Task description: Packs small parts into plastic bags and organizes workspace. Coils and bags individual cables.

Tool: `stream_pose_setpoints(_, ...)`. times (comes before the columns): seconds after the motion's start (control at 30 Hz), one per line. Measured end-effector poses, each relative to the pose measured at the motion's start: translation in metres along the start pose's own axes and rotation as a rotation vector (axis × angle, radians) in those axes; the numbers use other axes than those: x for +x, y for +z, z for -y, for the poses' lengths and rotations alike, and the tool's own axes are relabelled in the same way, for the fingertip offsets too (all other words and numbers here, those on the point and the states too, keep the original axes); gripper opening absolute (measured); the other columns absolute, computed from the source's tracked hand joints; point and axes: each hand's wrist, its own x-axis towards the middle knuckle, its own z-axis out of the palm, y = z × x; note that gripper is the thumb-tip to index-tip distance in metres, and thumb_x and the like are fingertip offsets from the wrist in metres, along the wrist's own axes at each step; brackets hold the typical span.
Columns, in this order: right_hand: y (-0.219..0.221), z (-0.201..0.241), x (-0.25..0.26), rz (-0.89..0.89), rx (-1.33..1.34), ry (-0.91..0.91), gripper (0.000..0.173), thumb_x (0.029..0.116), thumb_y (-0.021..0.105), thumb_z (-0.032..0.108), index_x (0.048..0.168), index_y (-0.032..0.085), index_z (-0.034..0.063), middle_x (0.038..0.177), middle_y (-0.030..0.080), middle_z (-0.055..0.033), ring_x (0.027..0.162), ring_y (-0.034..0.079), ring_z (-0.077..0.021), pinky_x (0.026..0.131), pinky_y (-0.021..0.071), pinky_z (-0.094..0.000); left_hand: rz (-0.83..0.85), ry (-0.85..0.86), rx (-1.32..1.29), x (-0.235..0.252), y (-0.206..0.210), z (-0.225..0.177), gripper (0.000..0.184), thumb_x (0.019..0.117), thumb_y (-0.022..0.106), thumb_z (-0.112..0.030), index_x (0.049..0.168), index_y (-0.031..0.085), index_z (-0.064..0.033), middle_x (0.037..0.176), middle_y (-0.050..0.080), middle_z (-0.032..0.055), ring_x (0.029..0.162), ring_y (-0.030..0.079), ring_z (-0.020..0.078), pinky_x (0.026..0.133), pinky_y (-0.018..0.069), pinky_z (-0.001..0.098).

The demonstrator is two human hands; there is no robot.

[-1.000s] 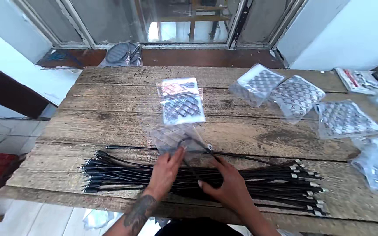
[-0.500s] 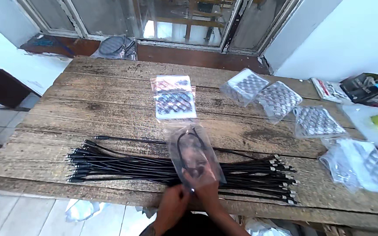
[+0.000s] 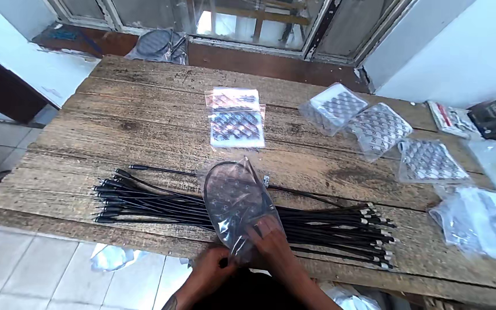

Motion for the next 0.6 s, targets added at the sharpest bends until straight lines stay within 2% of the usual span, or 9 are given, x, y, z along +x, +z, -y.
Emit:
stream_pose_setpoints(0.1, 0.004, 0.013, 0.005, 0.066, 0.091, 0.074, 0.021, 0.0906, 0.066, 0.003, 0.108, 0.076, 0.0079, 0.110, 0.073, -0.0192, 0.108, 0.070, -0.0384, 0.100, 0.0543, -0.0530, -0.019, 0.057, -0.081, -0.013, -0.011, 0.015, 0.028, 0.0982, 0.061, -0.027, 0.095, 0.073, -0.0019, 0.080, 0.070, 0.0064, 0.073, 0.066, 0.0131, 0.073, 0.0557, 0.0359)
stream_pose_setpoints(0.17, -0.005, 0.013, -0.011, 0.111, 0.267, 0.076, 0.034, 0.0894, 0.061, -0.005, 0.118, 0.074, 0.0085, 0.129, 0.068, -0.0190, 0.124, 0.063, -0.0385, 0.107, 0.0507, -0.0526, 0.122, 0.014, -0.266, -0.025, -0.035, 0.027, 0.040, 0.0959, 0.070, -0.033, 0.121, 0.068, -0.0026, 0.101, 0.073, 0.0039, 0.089, 0.070, 0.0107, 0.084, 0.0588, 0.0325)
stream_pose_setpoints(0.2, -0.016, 0.012, -0.019, 0.061, 0.297, 0.050, 0.030, 0.0900, 0.059, -0.002, 0.111, 0.075, 0.0109, 0.125, 0.071, -0.0141, 0.118, 0.068, -0.0330, 0.101, 0.0553, -0.0477, 0.172, -0.037, -0.382, -0.026, -0.044, 0.028, 0.052, 0.0944, 0.069, -0.033, 0.135, 0.059, -0.0017, 0.113, 0.071, 0.0049, 0.099, 0.069, 0.0126, 0.091, 0.0582, 0.0341)
stream_pose_setpoints(0.23, -0.029, 0.009, -0.025, -0.036, 0.281, 0.045, 0.021, 0.0902, 0.057, 0.004, 0.096, 0.074, 0.0142, 0.109, 0.076, -0.0075, 0.100, 0.073, -0.0244, 0.087, 0.0603, -0.0403, 0.121, -0.101, -0.501, -0.024, -0.044, 0.028, 0.055, 0.0944, 0.068, -0.034, 0.138, 0.055, -0.0019, 0.116, 0.070, 0.0048, 0.103, 0.069, 0.0133, 0.093, 0.0580, 0.0350)
stream_pose_setpoints(0.3, -0.051, -0.006, -0.027, -0.150, 0.227, 0.214, 0.021, 0.0886, 0.054, 0.012, 0.075, 0.070, 0.0118, 0.079, 0.075, -0.0040, 0.070, 0.072, -0.0186, 0.060, 0.0584, -0.0386, -0.153, -0.217, -0.725, -0.006, -0.025, 0.017, 0.033, 0.1030, 0.059, -0.028, 0.121, 0.062, -0.0010, 0.101, 0.073, 0.0047, 0.092, 0.071, 0.0130, 0.086, 0.0598, 0.0343)
stream_pose_setpoints(0.37, -0.059, -0.032, -0.009, -0.068, 0.237, 0.538, 0.023, 0.0930, 0.052, 0.013, 0.087, 0.072, 0.0024, 0.078, 0.073, -0.0077, 0.067, 0.071, -0.0221, 0.059, 0.0589, -0.0458, -0.386, -0.272, -0.853, 0.014, -0.009, 0.007, 0.019, 0.1044, 0.058, -0.017, 0.102, 0.065, 0.0010, 0.084, 0.074, 0.0062, 0.077, 0.071, 0.0135, 0.076, 0.0602, 0.0324)
stream_pose_setpoints(0.47, -0.046, -0.061, 0.034, 0.283, 0.628, 0.951, 0.034, 0.1020, 0.061, 0.035, 0.115, 0.069, 0.0037, 0.091, 0.074, -0.0087, 0.080, 0.073, -0.0218, 0.076, 0.0614, -0.0460, -0.393, -0.236, -0.942, 0.011, -0.015, 0.000, 0.013, 0.1009, 0.061, -0.007, 0.106, 0.065, 0.0035, 0.088, 0.075, 0.0094, 0.080, 0.074, 0.0166, 0.079, 0.0623, 0.0345)
stream_pose_setpoints(0.53, -0.031, -0.062, 0.049, 0.512, 0.849, 0.989, 0.042, 0.0983, 0.067, 0.035, 0.124, 0.066, 0.0016, 0.097, 0.073, -0.0108, 0.086, 0.070, -0.0205, 0.082, 0.0585, -0.0431, -0.349, -0.268, -0.887, 0.004, -0.024, 0.000, 0.017, 0.0996, 0.063, -0.009, 0.112, 0.063, 0.0029, 0.092, 0.075, 0.0087, 0.084, 0.074, 0.0158, 0.080, 0.0622, 0.0344)
stream_pose_setpoints(0.6, -0.019, -0.053, 0.047, 0.555, 0.944, 0.913, 0.043, 0.0972, 0.068, 0.031, 0.126, 0.062, 0.0004, 0.093, 0.072, -0.0071, 0.081, 0.070, -0.0148, 0.079, 0.0595, -0.0359, -0.418, -0.305, -0.663, 0.002, -0.023, 0.005, 0.025, 0.0960, 0.070, -0.015, 0.112, 0.063, 0.0023, 0.088, 0.072, 0.0048, 0.080, 0.071, 0.0116, 0.078, 0.0607, 0.0317)
